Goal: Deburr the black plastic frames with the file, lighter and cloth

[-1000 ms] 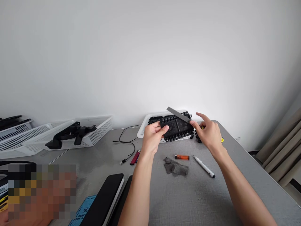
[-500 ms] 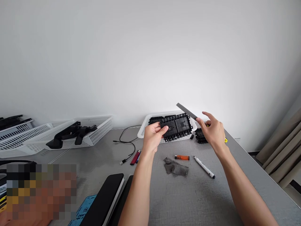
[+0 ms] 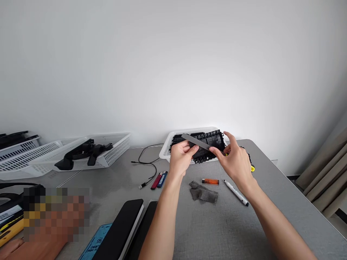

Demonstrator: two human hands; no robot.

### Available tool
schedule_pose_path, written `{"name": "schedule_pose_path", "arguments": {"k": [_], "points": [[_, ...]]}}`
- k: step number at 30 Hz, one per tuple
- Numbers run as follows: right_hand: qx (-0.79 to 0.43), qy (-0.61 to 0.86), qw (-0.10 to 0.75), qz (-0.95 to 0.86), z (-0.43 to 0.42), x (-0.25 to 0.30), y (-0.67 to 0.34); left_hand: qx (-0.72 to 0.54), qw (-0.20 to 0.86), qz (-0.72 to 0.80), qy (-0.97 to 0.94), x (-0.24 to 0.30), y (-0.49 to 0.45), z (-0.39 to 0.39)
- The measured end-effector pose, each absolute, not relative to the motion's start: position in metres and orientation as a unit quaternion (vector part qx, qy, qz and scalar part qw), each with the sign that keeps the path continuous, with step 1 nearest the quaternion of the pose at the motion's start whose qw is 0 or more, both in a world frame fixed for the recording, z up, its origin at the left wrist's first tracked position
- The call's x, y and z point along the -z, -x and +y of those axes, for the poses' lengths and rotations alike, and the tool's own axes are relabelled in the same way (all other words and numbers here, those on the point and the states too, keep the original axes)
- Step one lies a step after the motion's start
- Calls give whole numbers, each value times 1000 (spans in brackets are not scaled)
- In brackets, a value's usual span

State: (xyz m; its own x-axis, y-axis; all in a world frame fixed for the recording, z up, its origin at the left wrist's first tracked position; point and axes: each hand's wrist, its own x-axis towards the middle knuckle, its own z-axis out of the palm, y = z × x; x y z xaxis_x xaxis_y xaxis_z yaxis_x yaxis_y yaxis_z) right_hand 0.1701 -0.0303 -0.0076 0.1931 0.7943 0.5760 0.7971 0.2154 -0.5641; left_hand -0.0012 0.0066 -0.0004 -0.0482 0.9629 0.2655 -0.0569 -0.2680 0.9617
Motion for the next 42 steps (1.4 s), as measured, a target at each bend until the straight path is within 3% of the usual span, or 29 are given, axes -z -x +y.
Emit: {"name": "schedule_pose_path", "arguments": {"k": [14,42], "points": [[43,584,490,-646,-26,6,-176,-580,441,422,-539,-1,5,5],[-33,604,550,-576,-6,8,-209,-581,466,427,-513,-2,8,8]]}}
